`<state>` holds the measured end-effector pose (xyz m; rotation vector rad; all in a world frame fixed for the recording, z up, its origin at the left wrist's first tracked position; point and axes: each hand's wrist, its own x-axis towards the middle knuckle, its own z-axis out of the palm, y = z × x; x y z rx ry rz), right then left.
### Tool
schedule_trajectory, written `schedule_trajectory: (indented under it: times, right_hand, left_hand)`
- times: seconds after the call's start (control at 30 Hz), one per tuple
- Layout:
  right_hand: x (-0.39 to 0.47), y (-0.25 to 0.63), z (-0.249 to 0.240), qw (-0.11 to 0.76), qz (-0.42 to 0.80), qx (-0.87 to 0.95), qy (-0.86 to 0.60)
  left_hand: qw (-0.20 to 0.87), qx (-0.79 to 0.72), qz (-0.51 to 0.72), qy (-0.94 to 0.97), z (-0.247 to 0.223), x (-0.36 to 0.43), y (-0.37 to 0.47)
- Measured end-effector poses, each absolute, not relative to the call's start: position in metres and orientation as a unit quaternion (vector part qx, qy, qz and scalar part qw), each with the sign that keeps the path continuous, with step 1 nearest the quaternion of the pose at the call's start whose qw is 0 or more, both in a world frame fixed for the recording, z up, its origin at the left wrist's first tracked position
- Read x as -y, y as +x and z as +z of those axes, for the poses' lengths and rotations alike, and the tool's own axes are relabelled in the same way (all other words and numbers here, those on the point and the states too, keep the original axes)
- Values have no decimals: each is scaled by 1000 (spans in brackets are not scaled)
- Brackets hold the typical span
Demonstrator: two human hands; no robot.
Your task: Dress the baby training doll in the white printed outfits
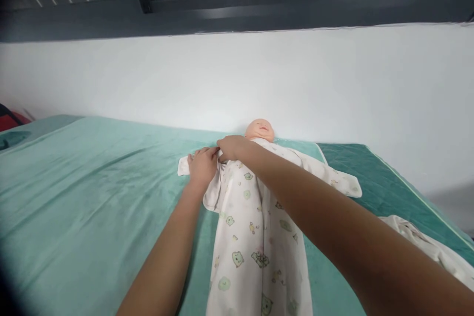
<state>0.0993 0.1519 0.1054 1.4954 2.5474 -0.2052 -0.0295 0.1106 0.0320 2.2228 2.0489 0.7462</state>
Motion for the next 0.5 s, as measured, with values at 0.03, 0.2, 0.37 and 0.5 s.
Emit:
schedule_trajectory:
  times: [0.03, 0.2, 0.37, 0.5]
  right_hand:
    - [-150, 102, 107, 88, -66, -856, 505]
    - [-142, 122, 122, 70, -69, -856, 507]
    - [-136, 144, 134, 45, -55, -848, 526]
    - [-130, 162, 141, -2, -34, -843, 537]
  left_hand:
    - [15, -655, 245, 714, 33, -110, -30]
    - [22, -638, 284, 716, 36, -108, -33]
    - [38, -639, 300, 708, 31, -109, -37]
    - [51, -648, 318, 690, 28, -109, -38]
